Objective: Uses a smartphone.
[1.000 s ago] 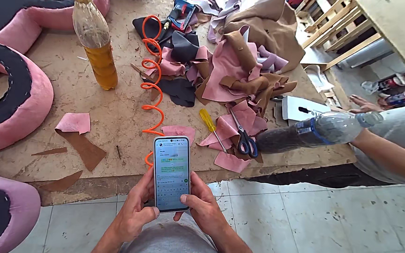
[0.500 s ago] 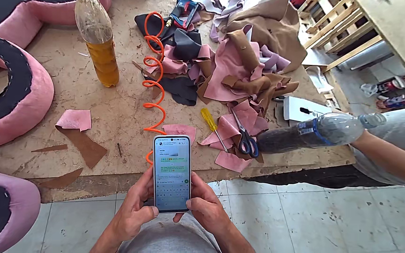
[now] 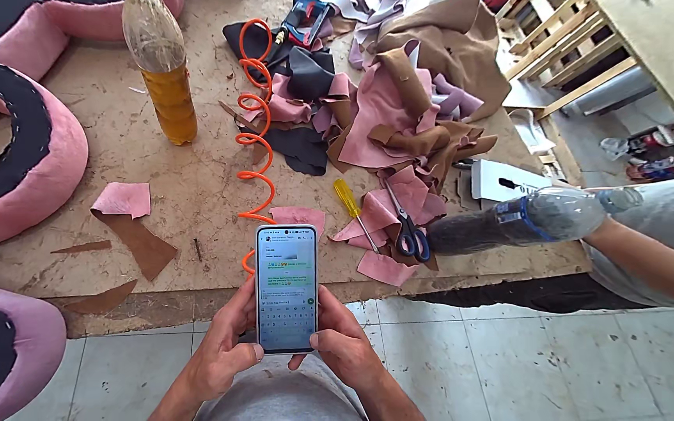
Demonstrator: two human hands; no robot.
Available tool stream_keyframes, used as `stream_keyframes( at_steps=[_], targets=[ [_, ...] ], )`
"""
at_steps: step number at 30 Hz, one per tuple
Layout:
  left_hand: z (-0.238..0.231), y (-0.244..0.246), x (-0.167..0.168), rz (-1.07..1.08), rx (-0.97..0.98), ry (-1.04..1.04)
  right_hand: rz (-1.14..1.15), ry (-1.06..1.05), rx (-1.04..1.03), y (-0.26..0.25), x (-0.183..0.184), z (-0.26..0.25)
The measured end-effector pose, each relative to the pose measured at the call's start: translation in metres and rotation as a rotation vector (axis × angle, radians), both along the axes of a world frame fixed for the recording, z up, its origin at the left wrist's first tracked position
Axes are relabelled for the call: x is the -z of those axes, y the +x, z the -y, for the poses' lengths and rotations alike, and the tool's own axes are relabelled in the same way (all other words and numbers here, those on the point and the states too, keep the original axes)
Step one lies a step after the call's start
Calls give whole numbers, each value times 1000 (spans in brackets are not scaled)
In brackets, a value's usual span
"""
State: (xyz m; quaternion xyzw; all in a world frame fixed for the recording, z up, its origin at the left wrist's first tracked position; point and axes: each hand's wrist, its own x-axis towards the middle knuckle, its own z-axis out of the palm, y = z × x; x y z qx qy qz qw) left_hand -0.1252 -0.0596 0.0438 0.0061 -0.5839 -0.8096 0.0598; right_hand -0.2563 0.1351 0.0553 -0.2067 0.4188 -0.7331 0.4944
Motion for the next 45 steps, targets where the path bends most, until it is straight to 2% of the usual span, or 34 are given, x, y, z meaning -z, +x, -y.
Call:
stream_keyframes(
  at_steps=[15,22,35,45],
  targets=[
    [0,-2,-1,-1,8,-27,-8,1,0,-2,0,-1],
    [0,-4,-2,4,15,-50,-3,79,95,0,-1,2],
    [3,-4,-2,-19,25,-45,20,-23,41,-4,1,2],
    [3,-2,-2,-35,28,-40,34,-9,32,-3,-2,3]
  ],
)
